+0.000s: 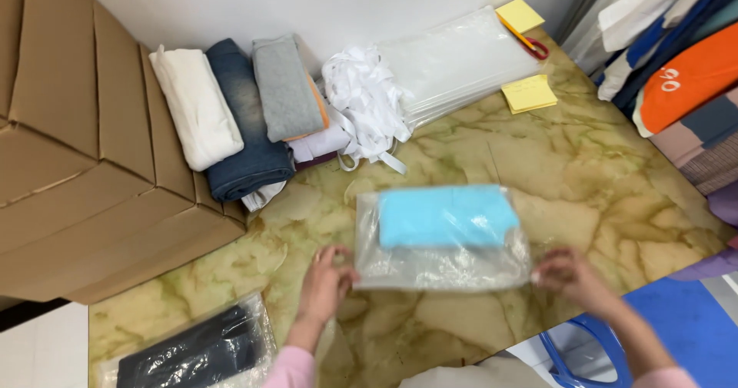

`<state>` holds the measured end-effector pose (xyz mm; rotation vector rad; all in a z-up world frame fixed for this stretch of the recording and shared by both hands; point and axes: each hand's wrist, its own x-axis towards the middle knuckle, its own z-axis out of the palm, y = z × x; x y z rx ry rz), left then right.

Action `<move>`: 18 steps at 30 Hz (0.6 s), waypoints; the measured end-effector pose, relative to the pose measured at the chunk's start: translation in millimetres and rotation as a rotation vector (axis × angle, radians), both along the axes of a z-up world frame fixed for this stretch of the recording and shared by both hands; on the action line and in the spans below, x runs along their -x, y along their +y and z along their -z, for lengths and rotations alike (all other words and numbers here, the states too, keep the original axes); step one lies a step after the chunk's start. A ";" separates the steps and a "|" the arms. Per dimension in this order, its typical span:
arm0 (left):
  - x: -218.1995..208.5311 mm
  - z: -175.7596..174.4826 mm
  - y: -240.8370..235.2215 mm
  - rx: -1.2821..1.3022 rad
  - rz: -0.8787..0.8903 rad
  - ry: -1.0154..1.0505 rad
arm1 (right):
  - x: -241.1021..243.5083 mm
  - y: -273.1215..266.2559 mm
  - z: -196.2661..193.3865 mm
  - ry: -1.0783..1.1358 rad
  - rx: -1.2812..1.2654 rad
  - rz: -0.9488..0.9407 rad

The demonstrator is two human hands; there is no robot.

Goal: The person places folded clothes into clear plastic bags on a marble countertop. They handle a dark garment, a light blue garment, and a grey garment, placing each into a bag and smoothing the plastic before moving the package aside.

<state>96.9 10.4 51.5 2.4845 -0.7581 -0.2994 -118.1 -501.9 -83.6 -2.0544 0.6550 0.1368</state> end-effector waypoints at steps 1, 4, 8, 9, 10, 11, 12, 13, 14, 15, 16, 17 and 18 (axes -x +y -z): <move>12.1 20.1 8.8 0.000 -0.008 0.002 | 9.3 11.1 7.9 0.002 0.000 -0.008; 45.9 62.0 28.3 -0.068 0.091 -0.027 | 37.7 33.7 20.6 0.054 0.172 -0.116; 62.6 47.4 17.8 -0.163 -0.092 0.062 | 35.5 51.3 -39.0 0.309 0.311 -0.103; 61.5 38.3 10.2 -0.141 -0.198 0.053 | 26.4 60.0 -65.8 0.380 0.304 -0.055; 58.9 28.0 -9.8 -0.141 -0.199 0.052 | 8.7 80.1 -87.9 0.378 0.303 -0.056; 56.6 17.6 -29.8 -0.011 -0.229 -0.030 | -8.6 100.1 -110.3 0.196 0.318 0.030; 54.9 7.0 -49.6 0.118 -0.258 -0.112 | -25.2 120.5 -132.6 0.014 0.329 0.119; 53.0 9.5 -67.0 0.116 -0.258 -0.113 | -42.1 139.1 -130.7 0.013 0.327 0.119; 50.7 12.2 -85.3 -0.001 -0.211 -0.100 | -58.3 157.3 -129.1 -0.214 0.459 0.094; 48.3 14.8 -103.9 -0.118 -0.163 -0.086 | -74.9 175.0 -127.6 -0.443 0.589 0.069; 51.2 29.8 -111.0 -0.116 -0.159 -0.088 | -81.7 184.0 -111.4 -0.444 0.592 0.074; 53.5 44.5 -118.6 -0.161 -0.191 -0.304 | -89.3 192.5 -95.3 -0.410 0.783 0.018; 52.6 59.0 -126.5 -0.203 -0.221 -0.524 | -100.0 200.6 -79.3 -0.375 0.974 -0.037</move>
